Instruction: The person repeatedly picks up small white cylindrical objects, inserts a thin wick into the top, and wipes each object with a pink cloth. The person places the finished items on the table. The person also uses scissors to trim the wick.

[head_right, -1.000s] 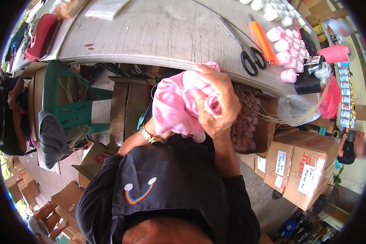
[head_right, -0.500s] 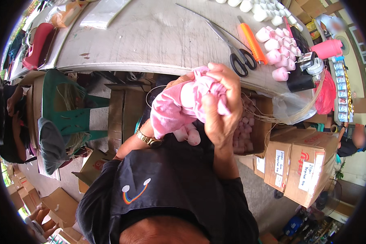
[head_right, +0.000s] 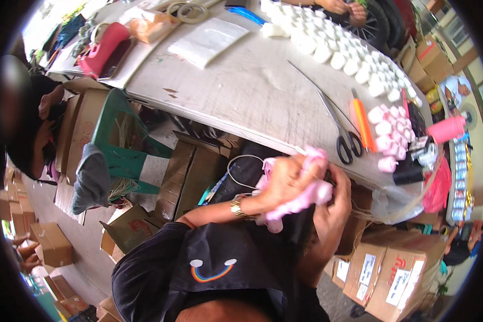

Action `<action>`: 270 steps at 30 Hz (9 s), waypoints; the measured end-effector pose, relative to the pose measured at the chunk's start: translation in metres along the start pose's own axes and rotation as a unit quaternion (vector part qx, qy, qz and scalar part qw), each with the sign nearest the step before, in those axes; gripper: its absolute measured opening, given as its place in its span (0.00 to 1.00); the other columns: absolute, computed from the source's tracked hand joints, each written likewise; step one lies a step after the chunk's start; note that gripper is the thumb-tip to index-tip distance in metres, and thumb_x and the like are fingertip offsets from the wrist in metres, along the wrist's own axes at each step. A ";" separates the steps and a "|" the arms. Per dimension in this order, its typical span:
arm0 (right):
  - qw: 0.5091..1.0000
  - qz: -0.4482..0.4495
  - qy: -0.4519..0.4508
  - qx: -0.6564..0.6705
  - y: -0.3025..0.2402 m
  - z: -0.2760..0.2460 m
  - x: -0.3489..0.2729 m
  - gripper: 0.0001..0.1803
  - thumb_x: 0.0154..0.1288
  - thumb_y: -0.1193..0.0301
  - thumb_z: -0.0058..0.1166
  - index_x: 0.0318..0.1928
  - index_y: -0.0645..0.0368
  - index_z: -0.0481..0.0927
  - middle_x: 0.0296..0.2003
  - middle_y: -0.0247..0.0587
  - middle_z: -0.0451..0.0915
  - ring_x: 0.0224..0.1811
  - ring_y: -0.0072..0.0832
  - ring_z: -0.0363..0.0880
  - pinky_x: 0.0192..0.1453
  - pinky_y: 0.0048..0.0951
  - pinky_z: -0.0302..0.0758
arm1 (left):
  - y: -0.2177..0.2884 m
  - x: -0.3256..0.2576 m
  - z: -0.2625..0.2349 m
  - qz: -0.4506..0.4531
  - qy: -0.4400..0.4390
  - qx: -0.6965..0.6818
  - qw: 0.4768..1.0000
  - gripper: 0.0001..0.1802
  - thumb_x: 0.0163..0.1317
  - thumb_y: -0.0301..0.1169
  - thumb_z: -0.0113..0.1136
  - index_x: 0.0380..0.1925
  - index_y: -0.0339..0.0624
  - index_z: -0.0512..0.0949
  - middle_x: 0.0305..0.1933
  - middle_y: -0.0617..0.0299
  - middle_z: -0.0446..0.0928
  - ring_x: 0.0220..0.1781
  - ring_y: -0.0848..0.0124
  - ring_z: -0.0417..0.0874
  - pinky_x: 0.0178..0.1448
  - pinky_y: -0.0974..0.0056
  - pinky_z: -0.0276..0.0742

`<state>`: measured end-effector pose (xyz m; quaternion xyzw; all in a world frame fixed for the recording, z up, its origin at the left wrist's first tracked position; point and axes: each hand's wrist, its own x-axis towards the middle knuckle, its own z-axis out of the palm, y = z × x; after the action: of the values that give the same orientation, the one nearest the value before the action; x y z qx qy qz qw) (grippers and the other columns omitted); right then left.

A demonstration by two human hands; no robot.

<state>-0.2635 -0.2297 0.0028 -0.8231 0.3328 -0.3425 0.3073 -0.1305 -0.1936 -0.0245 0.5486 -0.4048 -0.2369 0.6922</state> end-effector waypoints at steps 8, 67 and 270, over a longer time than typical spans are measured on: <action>0.914 0.123 0.044 0.384 0.038 0.007 -0.046 0.32 0.65 0.75 0.56 0.67 0.69 0.62 0.63 0.45 0.67 0.65 0.32 0.67 0.70 0.33 0.61 | -0.036 -0.005 0.035 0.254 -0.002 0.228 0.940 0.15 0.63 0.35 0.62 0.22 0.37 0.78 0.13 0.55 0.71 0.15 0.57 0.76 0.73 0.42 0.62; 0.976 0.146 -0.061 0.151 0.063 0.050 -0.042 0.23 0.62 0.72 0.65 0.56 0.63 0.77 0.47 0.39 0.80 0.47 0.24 0.78 0.53 0.25 0.75 | 0.002 -0.034 -0.165 -0.251 -0.252 -0.189 0.915 0.24 0.61 0.30 0.46 0.54 0.24 0.75 0.40 0.51 0.82 0.39 0.67 0.81 0.55 0.63 0.74; 0.999 -0.039 0.025 0.016 -0.055 0.062 -0.021 0.07 0.60 0.83 0.62 0.37 0.66 0.77 0.26 0.37 0.80 0.22 0.19 0.79 0.24 0.21 0.73 | 0.003 -0.054 -0.083 -0.293 -0.035 -0.619 0.728 0.28 0.67 0.50 0.59 0.62 0.51 0.68 0.60 0.58 0.75 0.61 0.64 0.75 0.69 0.57 0.67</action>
<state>-0.2088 -0.1643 -0.0001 -0.8218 0.3027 -0.3794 0.2983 -0.0927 -0.1042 -0.0441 0.0814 -0.0122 -0.6450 0.7598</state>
